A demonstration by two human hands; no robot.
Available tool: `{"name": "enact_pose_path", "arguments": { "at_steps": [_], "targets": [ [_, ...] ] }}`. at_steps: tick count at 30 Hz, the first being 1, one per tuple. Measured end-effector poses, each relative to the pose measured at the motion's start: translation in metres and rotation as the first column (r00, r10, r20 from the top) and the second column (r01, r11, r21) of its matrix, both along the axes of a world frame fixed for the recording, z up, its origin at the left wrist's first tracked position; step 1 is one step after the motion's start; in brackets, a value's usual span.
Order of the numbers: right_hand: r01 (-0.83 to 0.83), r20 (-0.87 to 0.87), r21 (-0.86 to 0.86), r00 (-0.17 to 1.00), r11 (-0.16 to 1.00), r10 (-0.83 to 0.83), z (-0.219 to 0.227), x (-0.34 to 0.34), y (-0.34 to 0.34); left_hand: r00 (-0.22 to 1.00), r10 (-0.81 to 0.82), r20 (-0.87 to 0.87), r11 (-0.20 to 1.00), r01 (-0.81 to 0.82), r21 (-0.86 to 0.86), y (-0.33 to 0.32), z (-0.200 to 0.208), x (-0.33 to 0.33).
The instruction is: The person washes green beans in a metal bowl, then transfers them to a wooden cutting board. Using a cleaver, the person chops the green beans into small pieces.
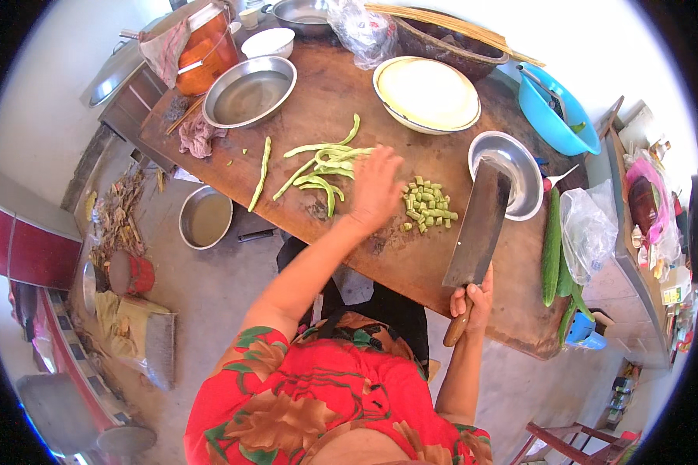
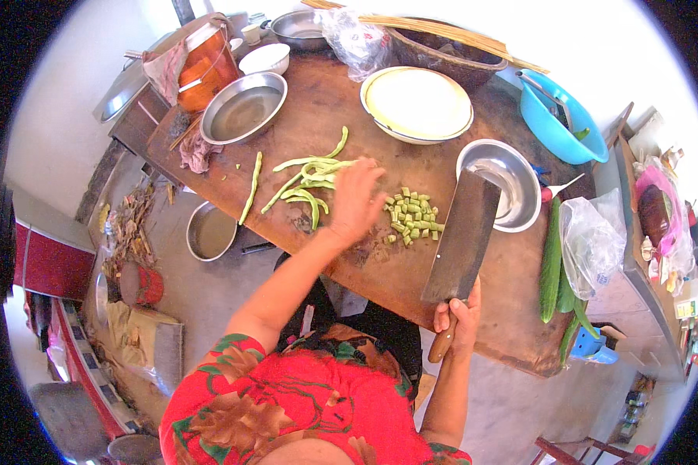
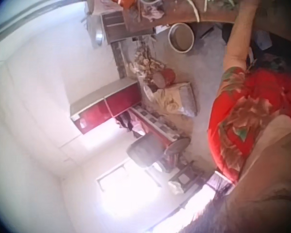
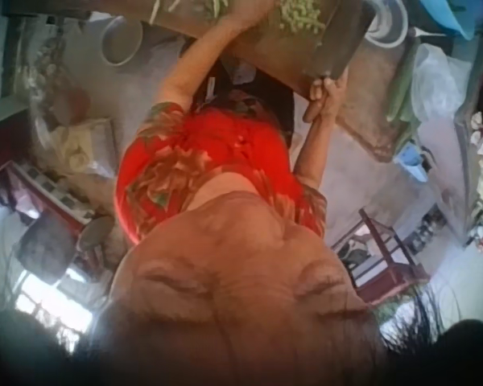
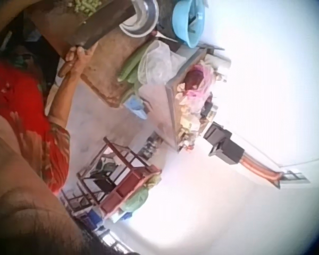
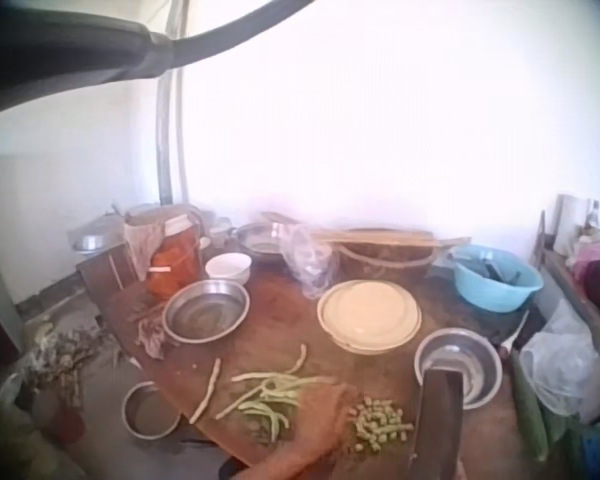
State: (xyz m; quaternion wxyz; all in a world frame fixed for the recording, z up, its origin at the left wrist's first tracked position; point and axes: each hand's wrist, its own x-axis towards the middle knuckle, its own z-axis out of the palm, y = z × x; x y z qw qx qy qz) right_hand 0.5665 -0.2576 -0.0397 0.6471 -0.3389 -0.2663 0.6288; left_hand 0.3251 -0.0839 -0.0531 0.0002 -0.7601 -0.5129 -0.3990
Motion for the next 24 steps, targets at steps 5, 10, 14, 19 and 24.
{"name": "enact_pose_path", "arguments": {
  "at_steps": [5,10,14,19,24],
  "targets": [
    [0.013,-0.021,-0.008,1.000,1.000,-0.013,-0.004,-0.001,0.000,0.964,0.107,-0.245,0.982,-0.141,-0.125,0.031,0.002,-0.070],
    [0.022,-0.041,-0.009,0.999,1.000,-0.022,-0.005,0.001,-0.001,0.928,-0.121,-0.352,0.923,-0.025,-0.384,0.048,0.004,-0.098],
    [0.014,-0.046,0.007,0.999,1.000,-0.014,-0.002,0.000,0.001,0.943,-0.170,-0.286,0.928,0.055,-0.369,0.048,0.010,-0.101],
    [0.029,-0.012,-0.038,0.999,0.999,-0.030,-0.003,0.001,-0.001,0.958,-0.189,-0.215,0.964,0.140,-0.225,0.051,0.009,-0.103],
    [0.027,-0.050,-0.035,0.998,0.999,-0.028,-0.003,0.000,0.000,0.956,-0.243,-0.162,0.928,0.180,-0.327,0.050,0.016,-0.111]
  ]
}}
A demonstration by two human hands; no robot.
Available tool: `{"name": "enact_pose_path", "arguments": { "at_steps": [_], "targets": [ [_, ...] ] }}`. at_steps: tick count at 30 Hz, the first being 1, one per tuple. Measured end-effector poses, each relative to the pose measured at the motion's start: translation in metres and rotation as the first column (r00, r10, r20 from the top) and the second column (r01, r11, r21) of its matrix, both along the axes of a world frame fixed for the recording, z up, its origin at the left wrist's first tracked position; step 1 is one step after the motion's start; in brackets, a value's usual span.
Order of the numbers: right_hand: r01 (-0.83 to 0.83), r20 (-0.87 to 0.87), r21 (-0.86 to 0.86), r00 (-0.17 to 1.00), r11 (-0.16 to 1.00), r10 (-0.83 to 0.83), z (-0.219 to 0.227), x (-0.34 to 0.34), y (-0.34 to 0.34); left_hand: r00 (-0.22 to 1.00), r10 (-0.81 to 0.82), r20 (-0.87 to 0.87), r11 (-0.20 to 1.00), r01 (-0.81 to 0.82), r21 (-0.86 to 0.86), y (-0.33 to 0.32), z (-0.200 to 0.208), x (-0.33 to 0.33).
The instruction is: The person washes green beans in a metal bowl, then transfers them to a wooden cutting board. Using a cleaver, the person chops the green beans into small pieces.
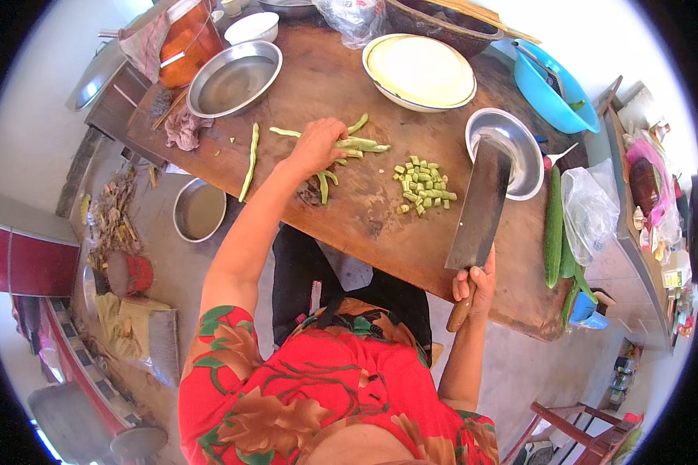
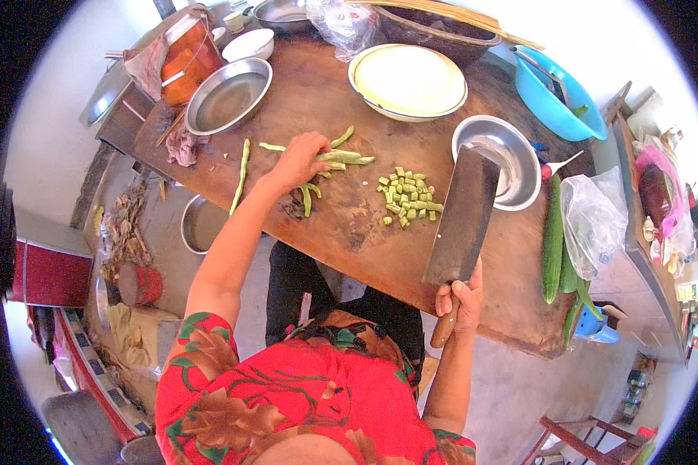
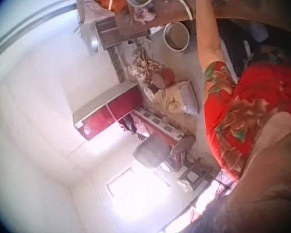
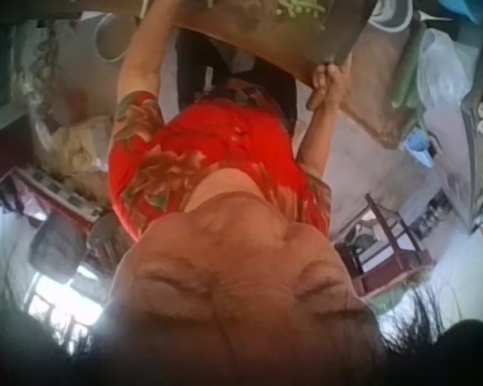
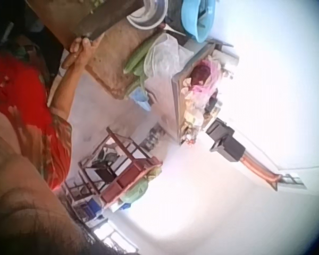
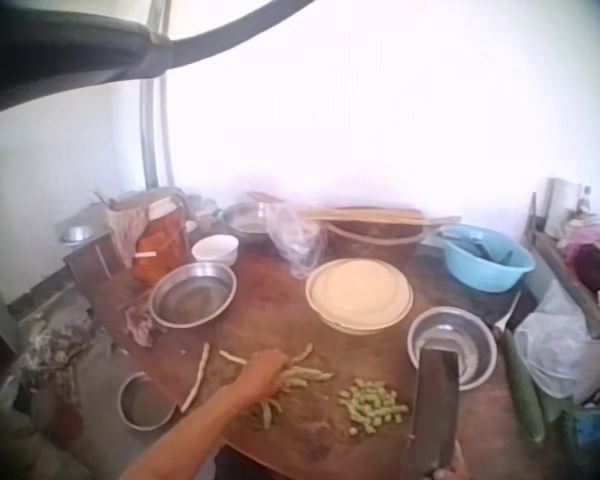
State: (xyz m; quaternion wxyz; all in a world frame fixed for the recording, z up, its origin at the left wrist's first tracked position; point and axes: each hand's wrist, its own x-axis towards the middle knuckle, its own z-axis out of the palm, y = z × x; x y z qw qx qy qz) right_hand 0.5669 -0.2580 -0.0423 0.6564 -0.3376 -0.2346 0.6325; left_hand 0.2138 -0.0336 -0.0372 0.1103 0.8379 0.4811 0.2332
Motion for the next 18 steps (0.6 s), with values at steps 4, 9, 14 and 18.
{"name": "enact_pose_path", "arguments": {
  "at_steps": [4,9,14,18],
  "targets": [
    [-0.003,0.017,0.022,1.000,1.000,0.003,-0.004,0.000,0.002,0.993,0.074,0.091,0.996,-0.069,-0.058,0.002,0.002,-0.008],
    [-0.002,0.026,0.018,1.000,1.000,0.002,-0.002,-0.001,0.002,0.967,0.192,0.165,0.981,-0.185,-0.058,0.012,0.008,-0.015],
    [-0.026,0.013,0.044,1.000,0.999,0.025,-0.002,0.001,0.004,0.979,0.199,0.036,0.979,-0.197,-0.051,0.026,0.002,-0.009],
    [0.005,0.022,0.005,1.000,1.000,-0.005,-0.001,0.000,0.003,0.980,0.180,-0.087,0.983,-0.182,-0.011,0.024,-0.001,0.007]
  ]
}}
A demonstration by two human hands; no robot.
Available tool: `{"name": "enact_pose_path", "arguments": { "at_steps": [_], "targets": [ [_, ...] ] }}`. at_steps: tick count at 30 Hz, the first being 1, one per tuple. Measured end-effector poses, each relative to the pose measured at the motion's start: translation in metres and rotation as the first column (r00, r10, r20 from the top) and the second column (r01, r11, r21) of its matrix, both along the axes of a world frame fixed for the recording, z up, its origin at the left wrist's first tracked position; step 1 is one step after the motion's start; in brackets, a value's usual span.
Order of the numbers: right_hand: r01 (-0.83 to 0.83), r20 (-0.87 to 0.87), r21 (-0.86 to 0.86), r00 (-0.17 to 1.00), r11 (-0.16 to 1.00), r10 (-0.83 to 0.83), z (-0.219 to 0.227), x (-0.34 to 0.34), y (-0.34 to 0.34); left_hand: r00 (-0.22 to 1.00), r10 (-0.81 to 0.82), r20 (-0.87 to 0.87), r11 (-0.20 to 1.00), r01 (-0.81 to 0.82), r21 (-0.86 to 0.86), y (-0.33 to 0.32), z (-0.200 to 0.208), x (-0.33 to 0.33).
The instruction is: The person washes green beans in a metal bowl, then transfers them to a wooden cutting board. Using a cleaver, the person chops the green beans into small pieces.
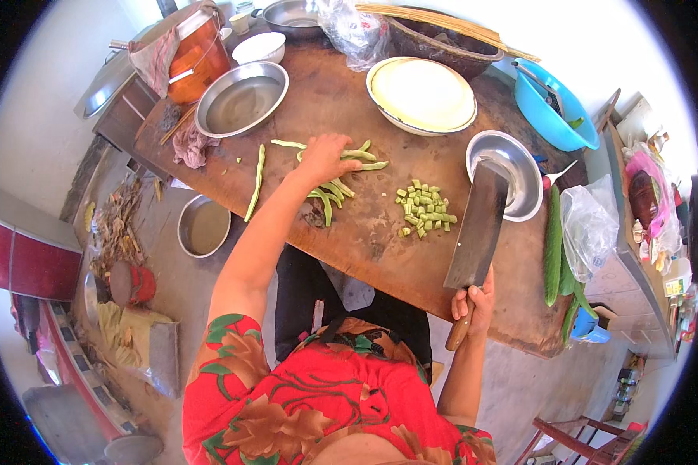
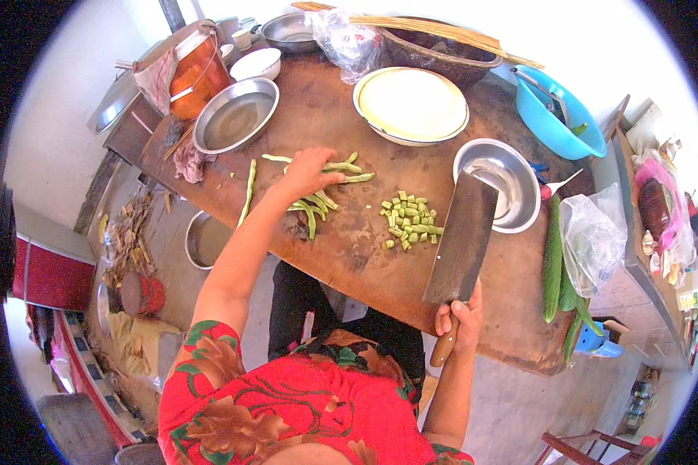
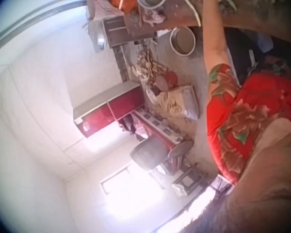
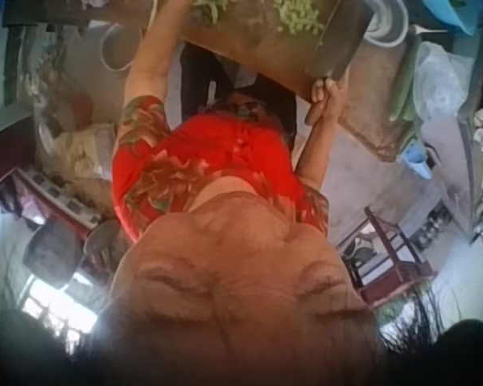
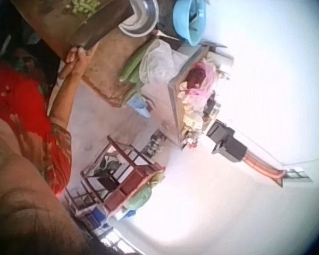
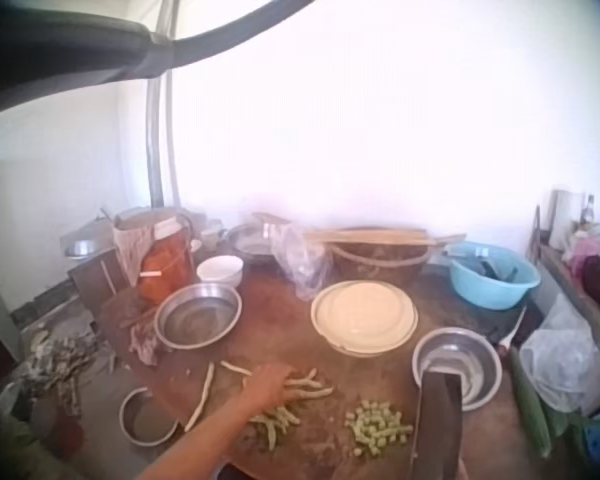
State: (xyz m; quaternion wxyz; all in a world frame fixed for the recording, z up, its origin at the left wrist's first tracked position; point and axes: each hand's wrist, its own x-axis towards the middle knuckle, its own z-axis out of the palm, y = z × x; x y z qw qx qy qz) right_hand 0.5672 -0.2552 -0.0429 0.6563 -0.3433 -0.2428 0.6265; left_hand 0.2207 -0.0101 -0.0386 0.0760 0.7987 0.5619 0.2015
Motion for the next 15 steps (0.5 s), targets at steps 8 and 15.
{"name": "enact_pose_path", "arguments": {
  "at_steps": [8,15],
  "targets": [
    [-0.005,-0.020,-0.026,1.000,1.000,0.004,0.002,-0.003,0.000,0.987,-0.004,-0.162,0.995,0.021,0.100,-0.024,-0.006,0.014],
    [-0.034,0.046,0.003,0.998,0.999,0.034,-0.001,-0.006,-0.002,0.992,-0.115,-0.060,0.978,0.123,0.168,-0.050,-0.008,0.019]
  ]
}}
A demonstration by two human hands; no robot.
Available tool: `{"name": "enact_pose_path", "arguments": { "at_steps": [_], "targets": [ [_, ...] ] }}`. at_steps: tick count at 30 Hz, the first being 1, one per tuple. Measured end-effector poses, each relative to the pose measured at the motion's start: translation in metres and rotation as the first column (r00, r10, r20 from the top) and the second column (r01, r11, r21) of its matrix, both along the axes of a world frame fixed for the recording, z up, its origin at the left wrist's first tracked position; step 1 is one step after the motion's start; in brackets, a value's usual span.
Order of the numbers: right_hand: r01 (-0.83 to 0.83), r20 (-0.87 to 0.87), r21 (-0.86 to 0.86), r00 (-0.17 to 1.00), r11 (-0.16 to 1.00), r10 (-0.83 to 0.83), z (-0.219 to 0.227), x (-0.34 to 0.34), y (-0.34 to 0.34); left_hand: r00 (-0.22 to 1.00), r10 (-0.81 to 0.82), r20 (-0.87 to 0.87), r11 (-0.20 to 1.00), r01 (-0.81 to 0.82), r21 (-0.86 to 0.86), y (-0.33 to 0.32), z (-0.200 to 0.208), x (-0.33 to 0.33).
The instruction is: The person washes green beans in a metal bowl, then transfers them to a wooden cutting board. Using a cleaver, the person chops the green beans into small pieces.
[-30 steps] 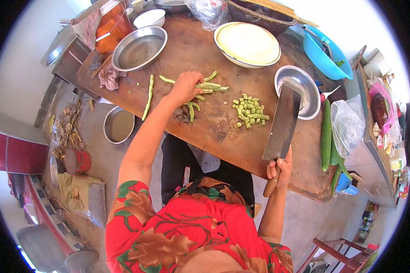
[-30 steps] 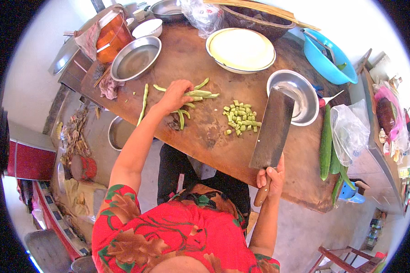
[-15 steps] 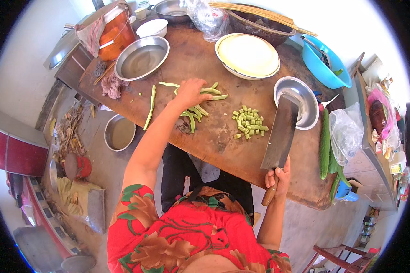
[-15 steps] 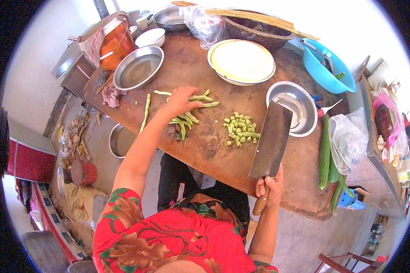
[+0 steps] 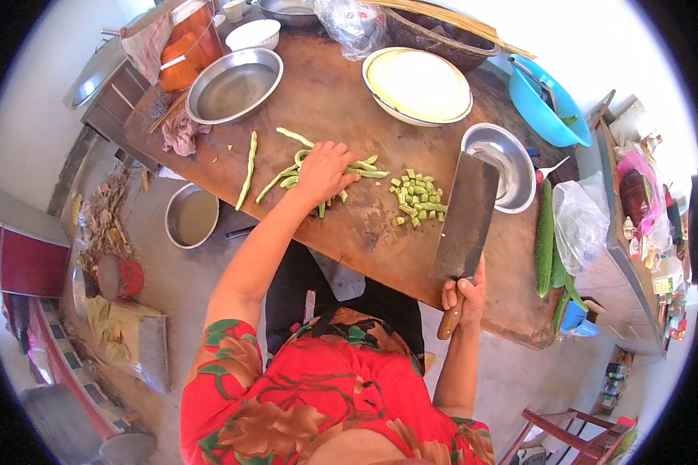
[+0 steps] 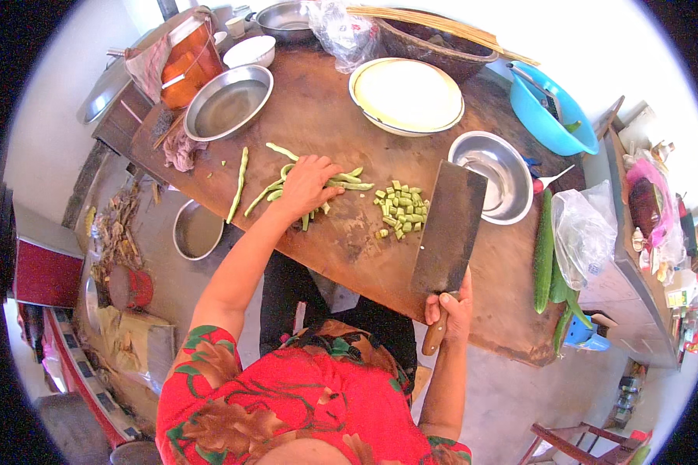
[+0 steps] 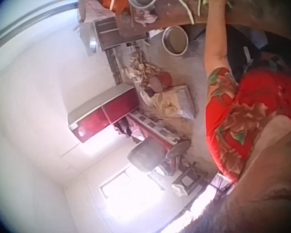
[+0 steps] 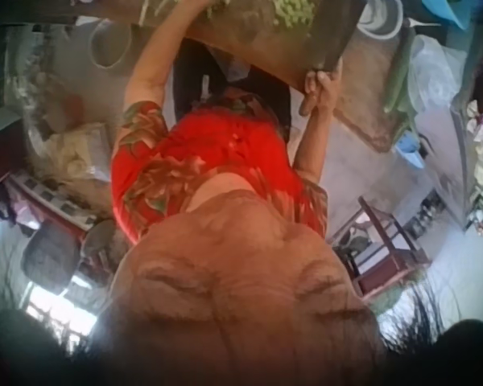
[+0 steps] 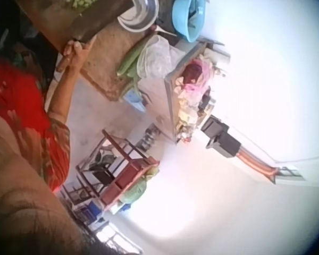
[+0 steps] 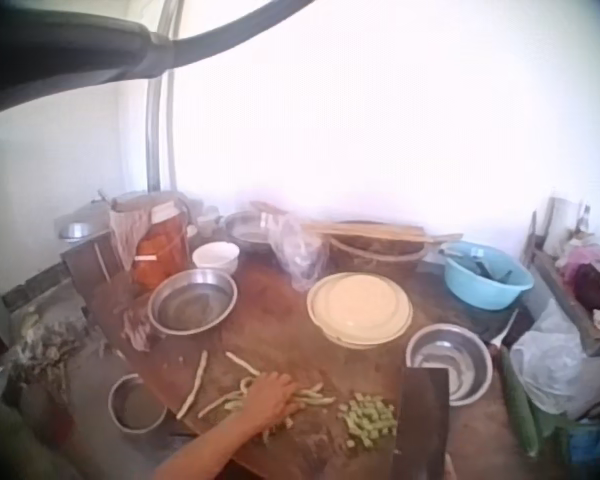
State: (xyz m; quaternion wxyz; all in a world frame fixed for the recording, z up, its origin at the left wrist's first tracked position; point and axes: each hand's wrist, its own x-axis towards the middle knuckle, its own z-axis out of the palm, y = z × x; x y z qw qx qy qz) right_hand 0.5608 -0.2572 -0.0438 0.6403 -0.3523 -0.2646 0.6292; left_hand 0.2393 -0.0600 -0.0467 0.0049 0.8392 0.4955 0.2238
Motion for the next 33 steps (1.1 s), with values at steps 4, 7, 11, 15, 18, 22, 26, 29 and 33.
{"name": "enact_pose_path", "arguments": {
  "at_steps": [4,7,11,15,18,22,26,29,33],
  "targets": [
    [-0.045,0.110,-0.046,0.993,0.998,0.049,0.008,-0.005,0.000,0.995,-0.092,0.039,0.995,0.090,0.042,-0.007,0.000,-0.002],
    [-0.101,0.206,-0.060,0.972,0.993,0.111,0.029,-0.014,0.002,0.987,-0.136,0.081,0.989,0.130,0.076,-0.008,-0.002,-0.005],
    [-0.107,0.576,-0.033,0.810,0.994,0.106,0.062,-0.043,0.016,0.977,-0.185,0.102,0.981,0.179,0.069,-0.006,-0.004,-0.008],
    [-0.174,0.900,-0.087,0.409,0.981,0.152,0.079,-0.066,0.030,0.980,-0.182,0.086,0.983,0.177,0.055,-0.005,-0.006,-0.010],
    [-0.180,0.961,-0.087,0.244,0.980,0.130,0.076,-0.077,0.036,0.987,-0.159,0.028,0.987,0.158,0.028,-0.005,-0.002,-0.008],
    [-0.210,0.982,-0.085,0.147,0.974,0.118,0.072,-0.084,0.040,0.983,-0.178,0.052,0.982,0.174,0.071,-0.002,-0.009,-0.009],
    [-0.239,0.992,-0.092,0.067,0.967,0.111,0.076,-0.091,0.043,0.984,-0.172,0.048,0.983,0.168,0.073,-0.003,-0.009,-0.009],
    [-0.258,0.997,-0.071,-0.023,0.964,0.067,0.071,-0.094,0.044,0.984,-0.171,0.050,0.984,0.168,0.063,-0.004,-0.007,-0.008],
    [-0.302,0.989,-0.146,-0.059,0.942,0.134,0.081,-0.098,0.046,0.989,-0.145,0.024,0.989,0.145,0.026,-0.007,-0.004,-0.007]
  ]
}}
